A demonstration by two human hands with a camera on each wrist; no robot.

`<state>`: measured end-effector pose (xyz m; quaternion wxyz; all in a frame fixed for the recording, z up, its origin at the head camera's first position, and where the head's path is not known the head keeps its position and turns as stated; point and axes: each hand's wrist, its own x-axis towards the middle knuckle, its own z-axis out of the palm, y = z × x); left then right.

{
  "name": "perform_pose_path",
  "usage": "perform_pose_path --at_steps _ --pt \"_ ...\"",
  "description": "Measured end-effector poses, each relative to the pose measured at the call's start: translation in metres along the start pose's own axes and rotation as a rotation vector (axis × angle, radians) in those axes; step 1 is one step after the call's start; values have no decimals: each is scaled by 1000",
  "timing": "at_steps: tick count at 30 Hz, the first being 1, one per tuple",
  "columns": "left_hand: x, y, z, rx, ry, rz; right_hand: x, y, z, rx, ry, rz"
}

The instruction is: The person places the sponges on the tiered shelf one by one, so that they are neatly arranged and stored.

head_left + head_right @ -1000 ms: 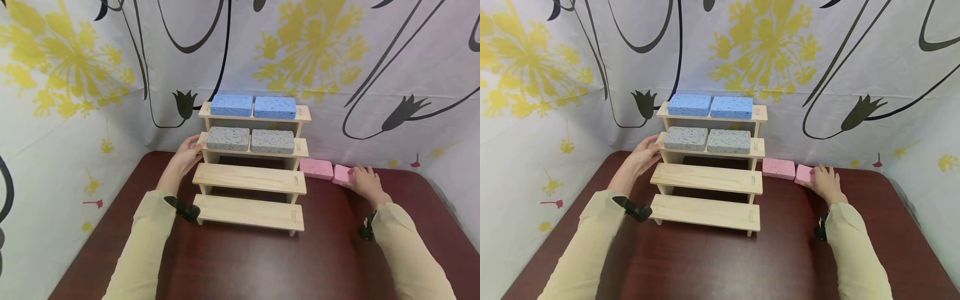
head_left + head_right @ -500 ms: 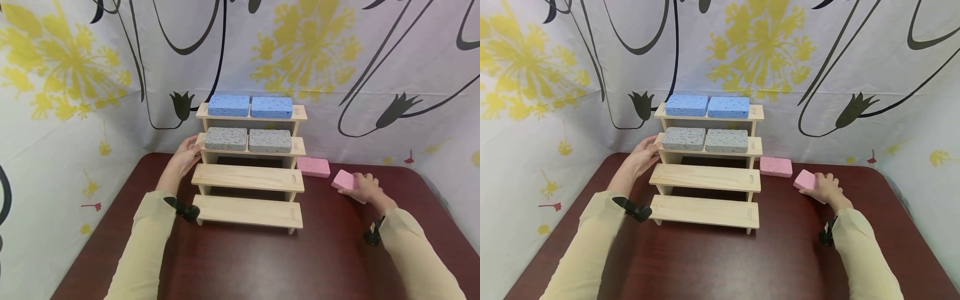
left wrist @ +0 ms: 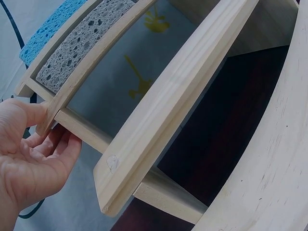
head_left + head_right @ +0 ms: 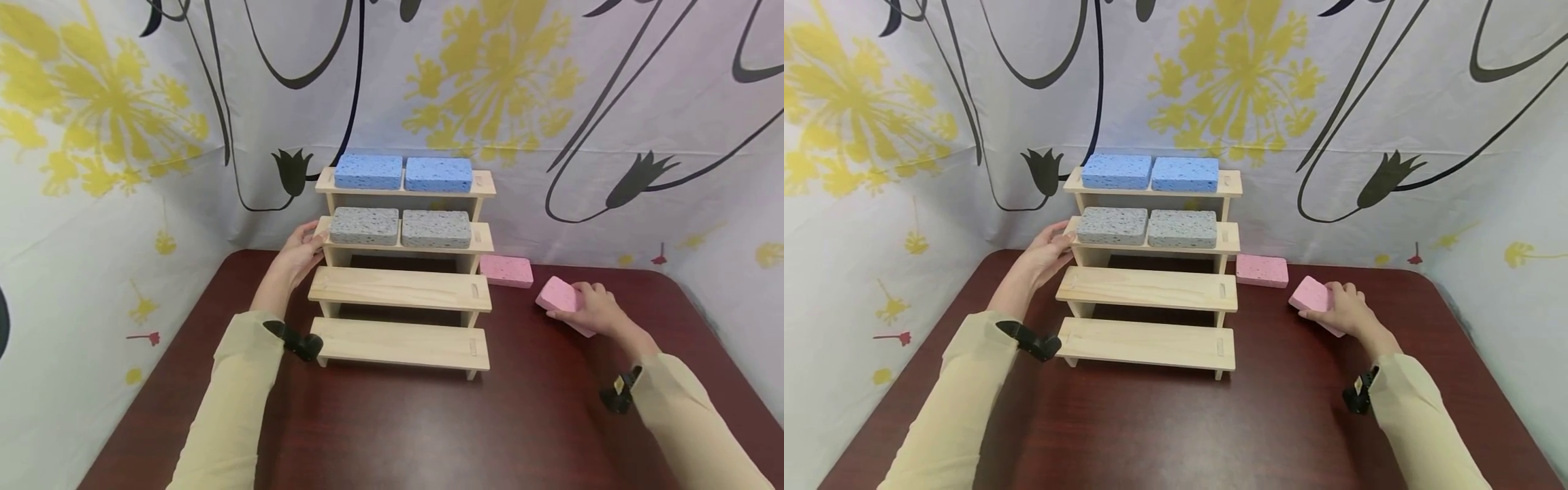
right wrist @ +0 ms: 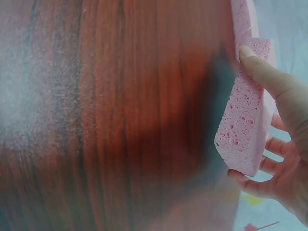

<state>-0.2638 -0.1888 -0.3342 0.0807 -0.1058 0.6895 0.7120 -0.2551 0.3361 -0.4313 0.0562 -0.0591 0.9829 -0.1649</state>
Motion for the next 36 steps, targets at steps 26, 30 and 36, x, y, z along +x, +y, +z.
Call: perform_pose_path --at_steps 26,30,36 --pt "-1 0 1 -8 -5 13 -34 -96 -47 -141 89 -198" --pt "0 -1 0 1 -2 13 -38 -109 -53 -143 78 -220" --pt "1 0 0 7 -3 12 -45 -133 -61 -137 50 -308"
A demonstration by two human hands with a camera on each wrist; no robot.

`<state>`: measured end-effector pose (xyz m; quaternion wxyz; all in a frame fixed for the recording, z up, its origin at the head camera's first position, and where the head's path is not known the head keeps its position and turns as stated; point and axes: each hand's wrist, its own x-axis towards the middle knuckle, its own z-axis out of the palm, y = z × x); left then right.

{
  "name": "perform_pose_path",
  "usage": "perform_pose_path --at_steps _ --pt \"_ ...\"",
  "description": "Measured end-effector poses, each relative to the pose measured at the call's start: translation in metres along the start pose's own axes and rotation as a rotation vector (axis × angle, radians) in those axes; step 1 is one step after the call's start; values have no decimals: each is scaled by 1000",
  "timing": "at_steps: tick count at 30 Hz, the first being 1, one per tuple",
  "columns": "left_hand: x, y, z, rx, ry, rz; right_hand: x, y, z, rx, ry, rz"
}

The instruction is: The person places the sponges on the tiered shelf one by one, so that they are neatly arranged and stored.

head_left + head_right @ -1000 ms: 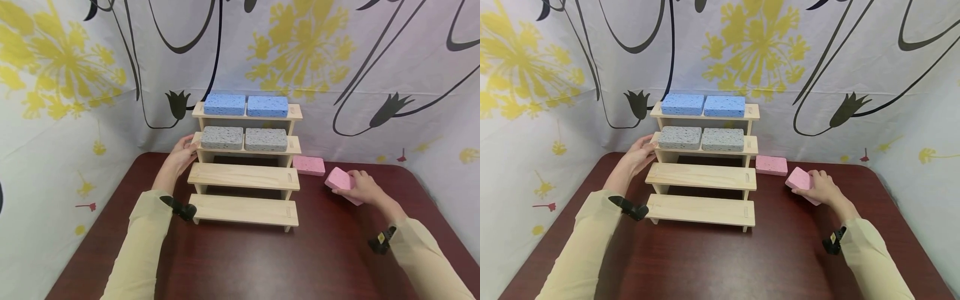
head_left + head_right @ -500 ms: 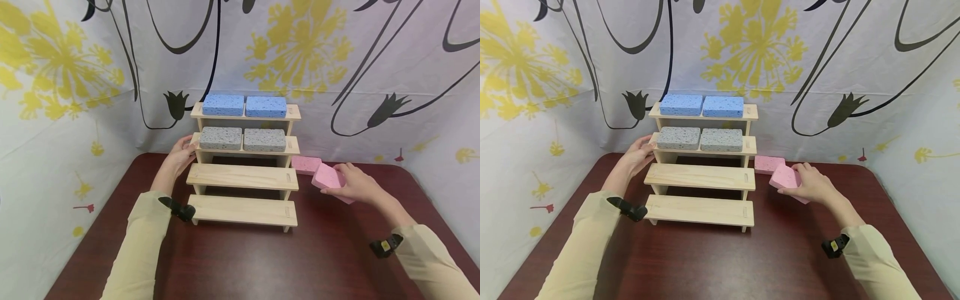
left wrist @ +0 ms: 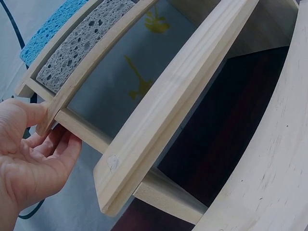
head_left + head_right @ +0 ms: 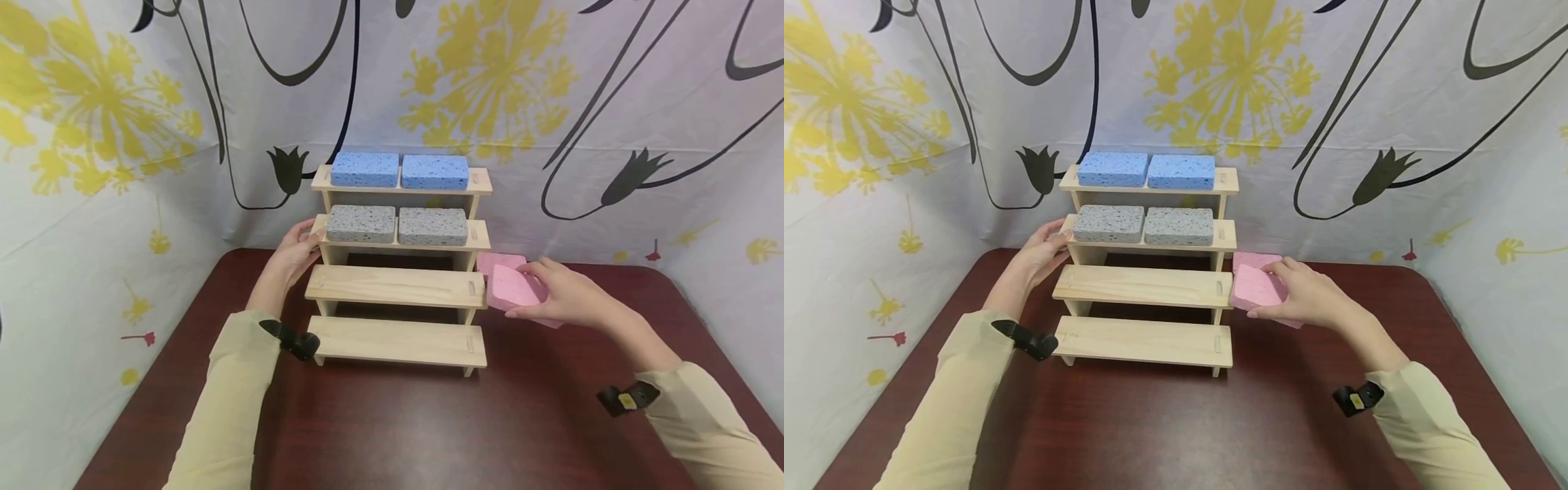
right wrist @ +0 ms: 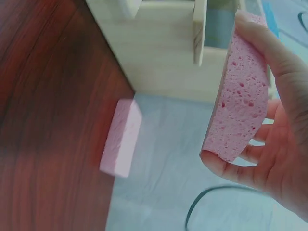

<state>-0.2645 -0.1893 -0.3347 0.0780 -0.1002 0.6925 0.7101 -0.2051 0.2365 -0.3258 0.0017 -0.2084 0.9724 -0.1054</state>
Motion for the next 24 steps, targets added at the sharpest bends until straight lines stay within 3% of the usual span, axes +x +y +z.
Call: perform_pose_path --at_steps 16,24 --pt "2 1 3 -4 0 -3 33 -54 14 9 115 -327" --pt "2 -1 0 -7 -1 -10 54 -91 24 18 71 -287"
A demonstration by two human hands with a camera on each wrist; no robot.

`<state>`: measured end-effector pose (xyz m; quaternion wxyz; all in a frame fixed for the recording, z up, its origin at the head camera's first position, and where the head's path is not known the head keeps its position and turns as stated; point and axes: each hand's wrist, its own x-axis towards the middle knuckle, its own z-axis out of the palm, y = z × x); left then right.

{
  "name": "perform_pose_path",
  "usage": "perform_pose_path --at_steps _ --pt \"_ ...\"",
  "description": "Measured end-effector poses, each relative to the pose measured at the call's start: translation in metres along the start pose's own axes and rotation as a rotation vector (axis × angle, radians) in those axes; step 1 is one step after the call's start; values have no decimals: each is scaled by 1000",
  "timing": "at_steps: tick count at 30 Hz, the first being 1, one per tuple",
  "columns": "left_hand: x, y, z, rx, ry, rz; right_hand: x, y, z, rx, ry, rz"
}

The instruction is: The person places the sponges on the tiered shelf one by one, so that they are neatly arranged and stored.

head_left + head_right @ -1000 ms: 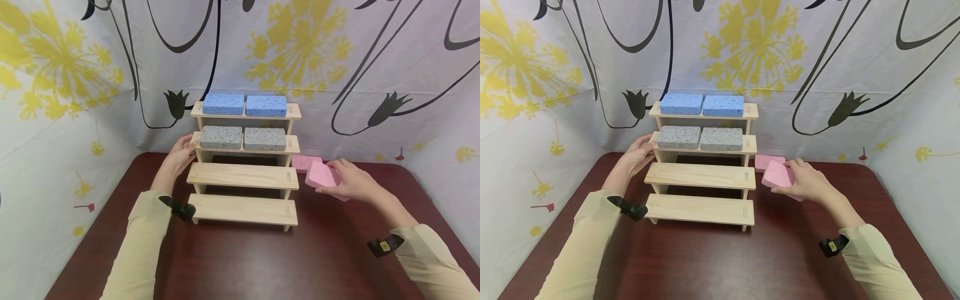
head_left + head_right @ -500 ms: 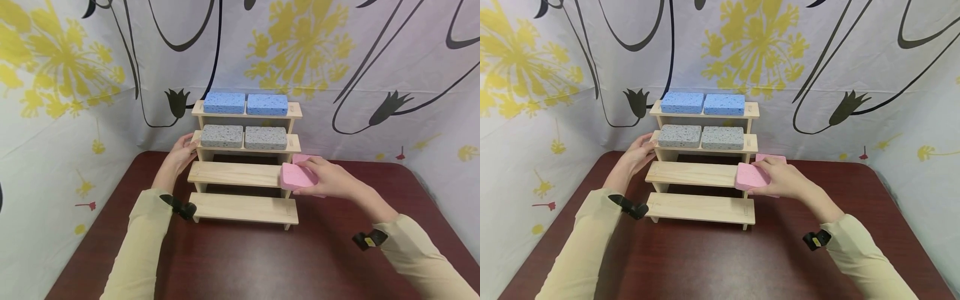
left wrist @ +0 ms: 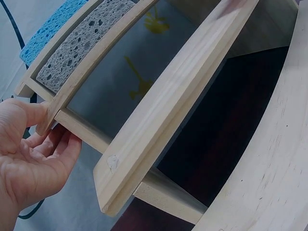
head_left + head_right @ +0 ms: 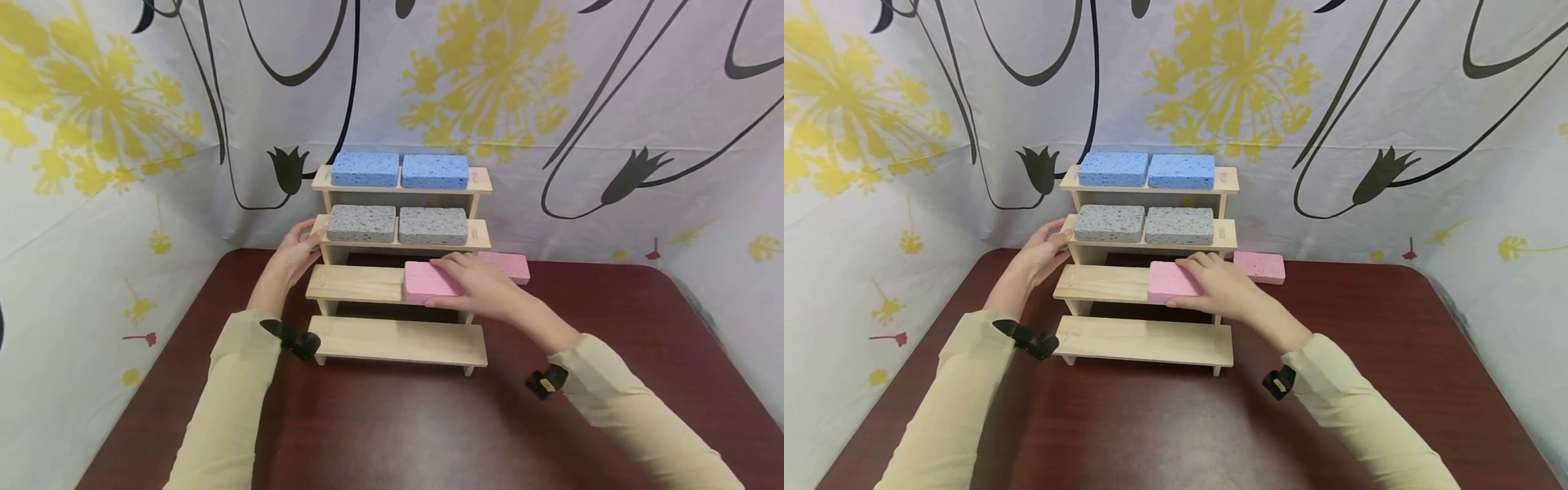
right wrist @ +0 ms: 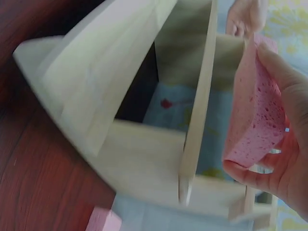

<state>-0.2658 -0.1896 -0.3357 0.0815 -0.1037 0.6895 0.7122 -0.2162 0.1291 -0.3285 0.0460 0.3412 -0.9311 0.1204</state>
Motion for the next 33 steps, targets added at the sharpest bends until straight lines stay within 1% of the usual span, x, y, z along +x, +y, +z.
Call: perform_pose_path --at_steps 3,11,16,21,24,28,33 --pt "0 0 0 -10 3 4 10 -11 8 -5 23 -2" --pt "1 -1 0 3 3 2 33 -33 28 -3 88 -26" --pt "1 0 -1 5 4 4 50 -45 37 -19 129 -14" --pt "2 -1 0 4 12 -2 64 -55 44 -10 118 19" --pt "1 0 1 10 10 10 70 -60 47 -13 119 23" --pt "-1 -1 1 15 1 27 77 -65 52 -38 123 6" --pt "-1 -1 0 14 1 23 84 -71 57 -65 129 -26"
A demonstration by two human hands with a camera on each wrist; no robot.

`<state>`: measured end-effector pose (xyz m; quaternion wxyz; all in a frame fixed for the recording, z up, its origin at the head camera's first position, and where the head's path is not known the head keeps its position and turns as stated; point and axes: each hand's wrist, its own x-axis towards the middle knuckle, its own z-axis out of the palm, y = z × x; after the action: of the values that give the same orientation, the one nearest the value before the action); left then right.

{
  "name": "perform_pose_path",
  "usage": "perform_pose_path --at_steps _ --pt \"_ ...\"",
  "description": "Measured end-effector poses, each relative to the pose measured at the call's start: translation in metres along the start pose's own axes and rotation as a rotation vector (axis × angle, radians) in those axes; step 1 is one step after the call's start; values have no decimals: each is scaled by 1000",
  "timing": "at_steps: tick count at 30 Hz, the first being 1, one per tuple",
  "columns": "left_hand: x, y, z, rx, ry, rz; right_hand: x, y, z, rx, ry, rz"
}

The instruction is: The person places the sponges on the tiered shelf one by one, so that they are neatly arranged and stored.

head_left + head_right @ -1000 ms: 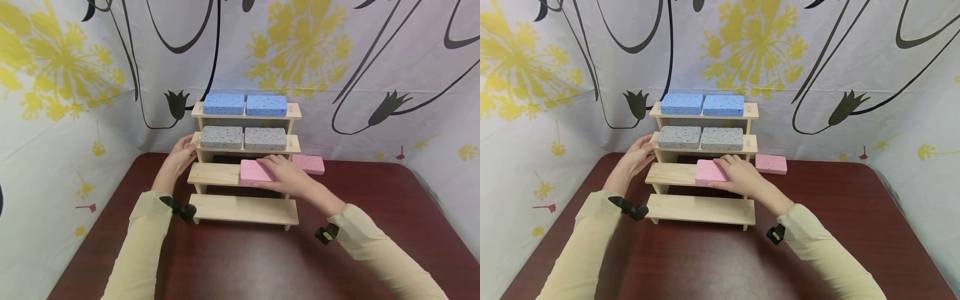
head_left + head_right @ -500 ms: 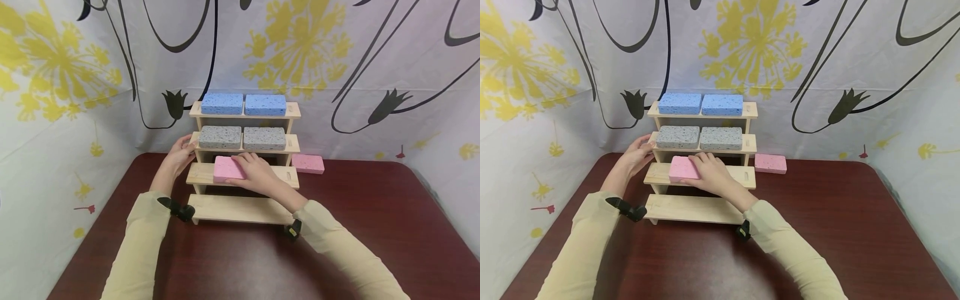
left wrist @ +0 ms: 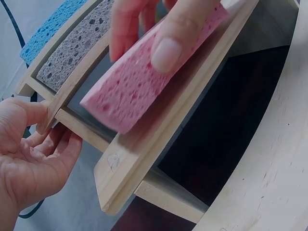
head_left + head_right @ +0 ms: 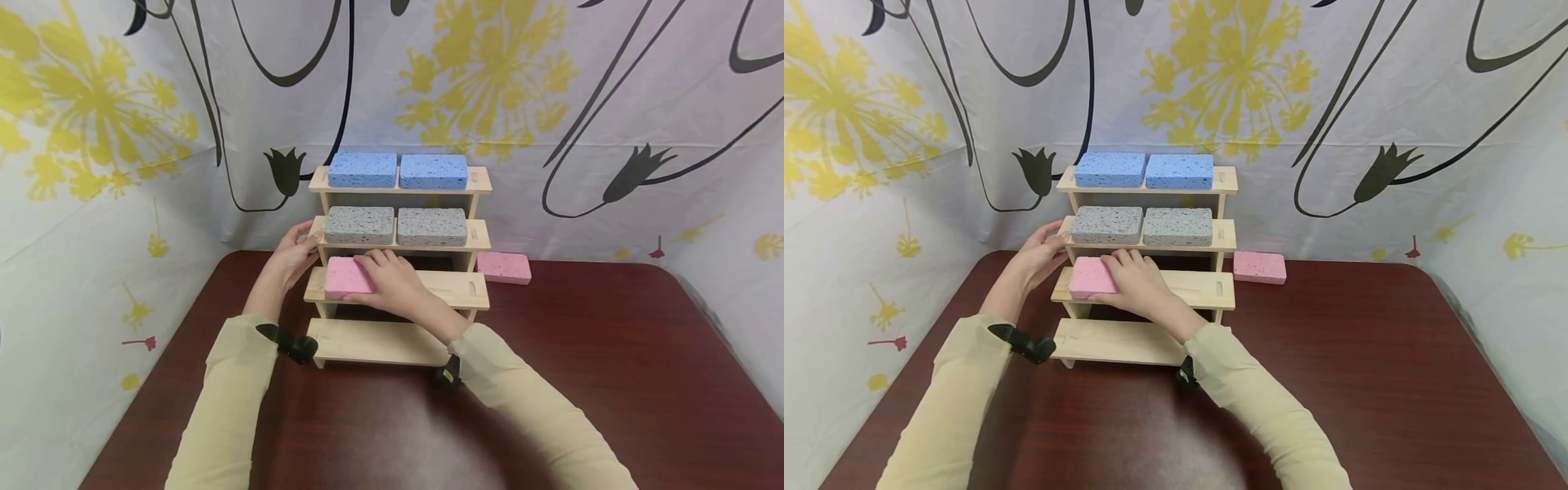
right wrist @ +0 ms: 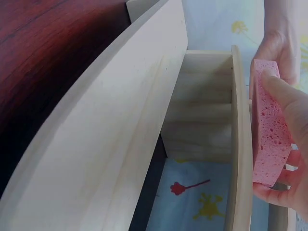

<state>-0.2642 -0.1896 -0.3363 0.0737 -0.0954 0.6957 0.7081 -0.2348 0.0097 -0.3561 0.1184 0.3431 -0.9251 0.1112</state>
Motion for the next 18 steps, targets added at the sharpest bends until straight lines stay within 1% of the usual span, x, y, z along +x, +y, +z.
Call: perform_pose_path --at_steps 2,6,13,18 --pt "0 0 0 1 1 -3 2 -1 2 -9 -12 -5" --pt "1 -1 0 7 0 -3 5 -2 7 -25 -45 15" --pt "0 1 -1 17 3 -6 6 -4 6 67 -96 52" --pt "-1 0 0 -4 -2 -2 7 -4 7 63 -112 70"
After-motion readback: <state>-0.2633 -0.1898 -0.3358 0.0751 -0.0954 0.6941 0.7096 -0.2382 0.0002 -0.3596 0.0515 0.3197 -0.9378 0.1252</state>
